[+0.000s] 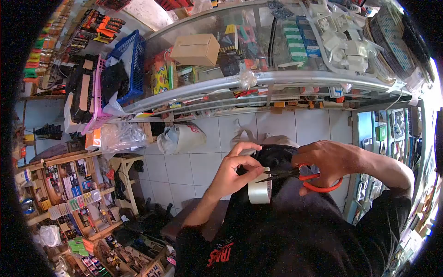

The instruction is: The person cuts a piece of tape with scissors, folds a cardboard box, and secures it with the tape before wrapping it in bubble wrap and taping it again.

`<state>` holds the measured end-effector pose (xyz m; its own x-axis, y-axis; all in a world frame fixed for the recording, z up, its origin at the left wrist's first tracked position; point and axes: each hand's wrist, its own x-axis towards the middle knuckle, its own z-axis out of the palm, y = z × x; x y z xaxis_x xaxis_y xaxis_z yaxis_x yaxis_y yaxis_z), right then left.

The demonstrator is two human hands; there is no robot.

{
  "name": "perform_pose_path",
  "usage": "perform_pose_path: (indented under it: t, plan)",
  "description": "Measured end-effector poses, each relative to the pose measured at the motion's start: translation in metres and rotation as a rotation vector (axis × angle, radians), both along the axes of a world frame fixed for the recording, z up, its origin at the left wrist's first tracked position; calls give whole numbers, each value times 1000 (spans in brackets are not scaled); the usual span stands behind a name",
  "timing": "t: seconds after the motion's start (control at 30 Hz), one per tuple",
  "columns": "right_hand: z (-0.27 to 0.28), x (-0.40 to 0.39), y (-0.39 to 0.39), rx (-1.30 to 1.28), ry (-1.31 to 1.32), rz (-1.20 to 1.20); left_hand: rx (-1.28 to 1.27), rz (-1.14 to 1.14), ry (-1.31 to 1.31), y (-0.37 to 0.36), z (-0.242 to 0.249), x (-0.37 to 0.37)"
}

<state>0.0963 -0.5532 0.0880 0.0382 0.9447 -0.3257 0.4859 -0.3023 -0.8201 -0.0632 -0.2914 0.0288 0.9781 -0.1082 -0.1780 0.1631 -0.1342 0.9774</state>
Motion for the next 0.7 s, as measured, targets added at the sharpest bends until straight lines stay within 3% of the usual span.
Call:
perform_pose_path:
  t: [0.7]
  plan:
    - [3,-10,22,-37,28,72,9,-16,5,2,8,-13]
